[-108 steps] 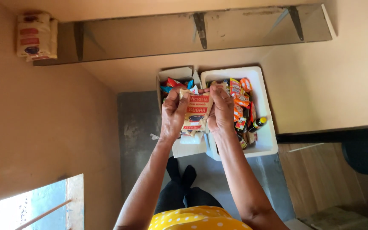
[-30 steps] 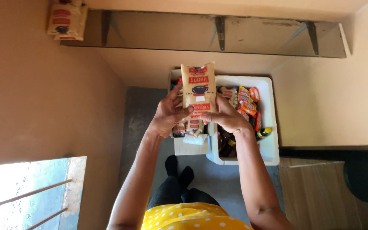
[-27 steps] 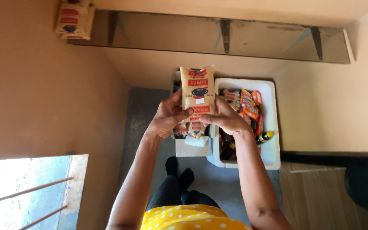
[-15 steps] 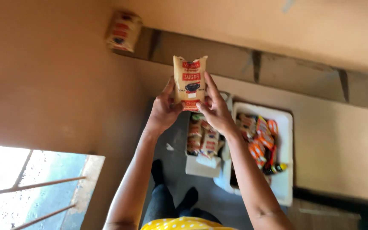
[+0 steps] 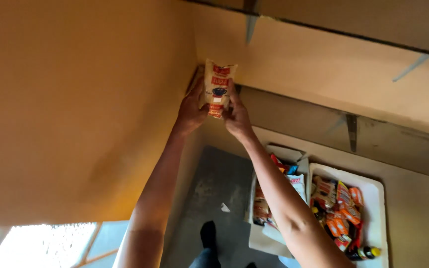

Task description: The recorder is taking small packets of sugar from a box and placing them neatly on a glass shelf.

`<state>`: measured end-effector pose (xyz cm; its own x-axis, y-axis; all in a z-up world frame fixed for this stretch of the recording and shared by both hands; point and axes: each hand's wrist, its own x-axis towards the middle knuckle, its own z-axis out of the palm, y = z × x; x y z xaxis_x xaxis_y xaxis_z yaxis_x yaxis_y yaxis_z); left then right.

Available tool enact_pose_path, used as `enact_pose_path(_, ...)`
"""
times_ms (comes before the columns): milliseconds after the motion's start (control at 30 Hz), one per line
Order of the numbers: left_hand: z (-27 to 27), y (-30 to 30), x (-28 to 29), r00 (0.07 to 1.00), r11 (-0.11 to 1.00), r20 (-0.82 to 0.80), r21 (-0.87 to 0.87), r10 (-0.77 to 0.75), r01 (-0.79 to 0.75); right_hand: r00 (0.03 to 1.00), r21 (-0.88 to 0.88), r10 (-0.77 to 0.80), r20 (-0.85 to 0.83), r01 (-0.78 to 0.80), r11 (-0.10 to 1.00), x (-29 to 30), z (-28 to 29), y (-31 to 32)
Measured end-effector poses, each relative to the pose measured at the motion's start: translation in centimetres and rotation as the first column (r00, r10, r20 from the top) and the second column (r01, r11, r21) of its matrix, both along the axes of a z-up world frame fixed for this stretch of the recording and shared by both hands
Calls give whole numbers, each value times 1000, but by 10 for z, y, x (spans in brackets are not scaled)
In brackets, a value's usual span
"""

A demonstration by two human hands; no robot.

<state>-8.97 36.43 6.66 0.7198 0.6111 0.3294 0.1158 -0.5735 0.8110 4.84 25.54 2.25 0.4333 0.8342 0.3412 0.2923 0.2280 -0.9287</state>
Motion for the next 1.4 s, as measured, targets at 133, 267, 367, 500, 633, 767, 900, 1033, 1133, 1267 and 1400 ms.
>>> enact_pose_path(133,-15,48,8,982,996,175,67,-65,54,997,84,31,-70,-26,996,-5,-5,42)
enact_pose_path(267,-26,82,26,987,996,145,-42,-73,80,988,55,-92,125,86,995,9,-31,74)
enact_pose_path(367,-30,89,39,1000,1000,-16,15,-6,6,979,-6,-162,123,164,986,17,-42,90)
enact_pose_path(500,-45,96,59,988,958,-76,268,132,-107,949,187,-217,227,177,966,42,-83,112)
enact_pose_path(633,-48,87,66,973,795,141,561,180,-229,980,-261,-179,85,196,945,44,-76,128)
enact_pose_path(767,-81,86,74,886,903,-348,401,308,-156,984,-132,-127,123,143,981,55,-90,140)
enact_pose_path(900,-82,72,66,920,719,-206,687,334,-107,764,53,-315,563,347,936,48,-98,130)
enact_pose_path(1033,-112,88,68,932,717,-222,695,285,-54,854,-115,-192,483,279,953,50,-91,127)
enact_pose_path(1133,-91,78,67,896,671,-305,741,322,11,749,-274,-21,662,269,923,56,-94,127)
enact_pose_path(1267,-70,79,66,906,750,-343,660,246,46,895,-10,-288,341,309,951,38,-99,96)
enact_pose_path(1400,-46,74,60,935,780,-293,625,197,32,946,-100,-323,-17,319,942,20,-77,38)
